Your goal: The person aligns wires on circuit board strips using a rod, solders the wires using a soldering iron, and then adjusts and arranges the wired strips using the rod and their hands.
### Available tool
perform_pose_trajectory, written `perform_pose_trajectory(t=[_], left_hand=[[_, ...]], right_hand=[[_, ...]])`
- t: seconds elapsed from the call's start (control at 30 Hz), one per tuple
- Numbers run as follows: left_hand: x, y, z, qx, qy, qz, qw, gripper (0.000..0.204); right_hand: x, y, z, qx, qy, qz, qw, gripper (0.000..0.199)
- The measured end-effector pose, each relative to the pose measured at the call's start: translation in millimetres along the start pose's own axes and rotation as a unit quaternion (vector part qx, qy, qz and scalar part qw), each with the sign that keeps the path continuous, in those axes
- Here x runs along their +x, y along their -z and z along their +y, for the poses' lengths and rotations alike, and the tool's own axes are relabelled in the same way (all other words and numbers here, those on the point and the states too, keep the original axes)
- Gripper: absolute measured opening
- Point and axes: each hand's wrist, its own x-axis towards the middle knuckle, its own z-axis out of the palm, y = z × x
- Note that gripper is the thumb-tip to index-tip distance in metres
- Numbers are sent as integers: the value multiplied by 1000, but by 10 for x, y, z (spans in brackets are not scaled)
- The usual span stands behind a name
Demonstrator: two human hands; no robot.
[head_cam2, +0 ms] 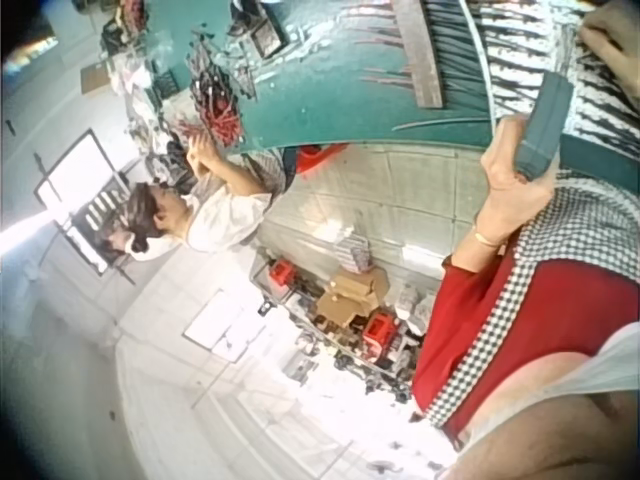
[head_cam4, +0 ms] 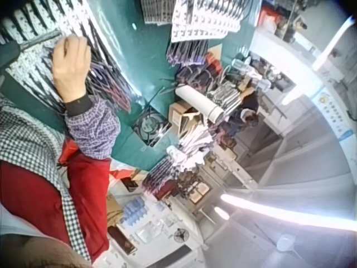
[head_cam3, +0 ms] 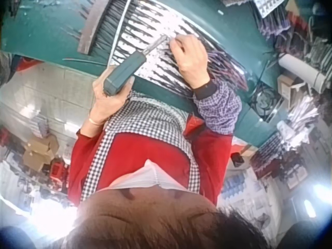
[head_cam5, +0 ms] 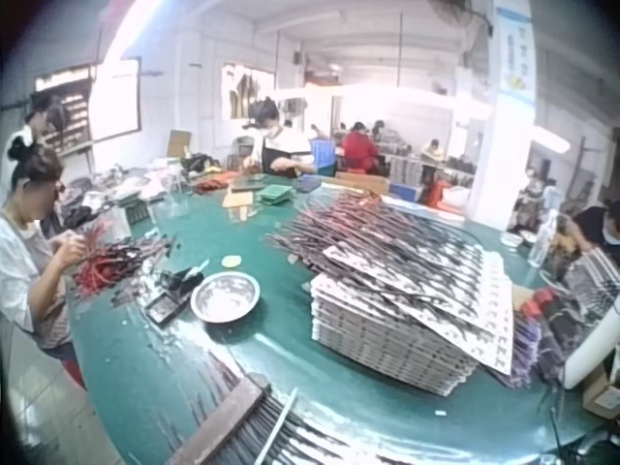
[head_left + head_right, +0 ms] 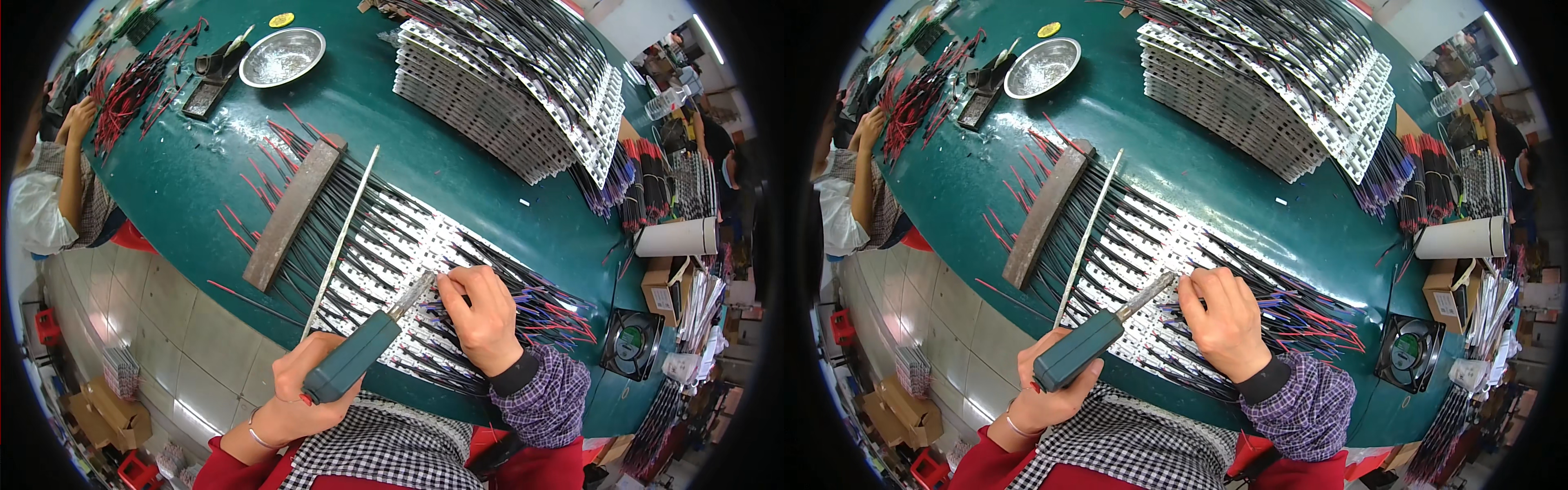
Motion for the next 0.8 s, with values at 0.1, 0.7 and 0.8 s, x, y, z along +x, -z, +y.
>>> perform_pose_trajectory(t=[0.1, 0.7, 0.8], left_hand=[[7, 14, 20, 8, 2, -6, 1000, 26], [-95, 131, 149, 11, 31, 32, 999, 23], [-117, 156, 159, 16, 43, 26, 999, 25]], right_hand=[[7, -3, 1, -4, 6, -1, 1000, 27], [32, 44, -24, -9, 9, -11, 1000, 26], [89, 171, -45, -5, 19, -20, 1000, 29]])
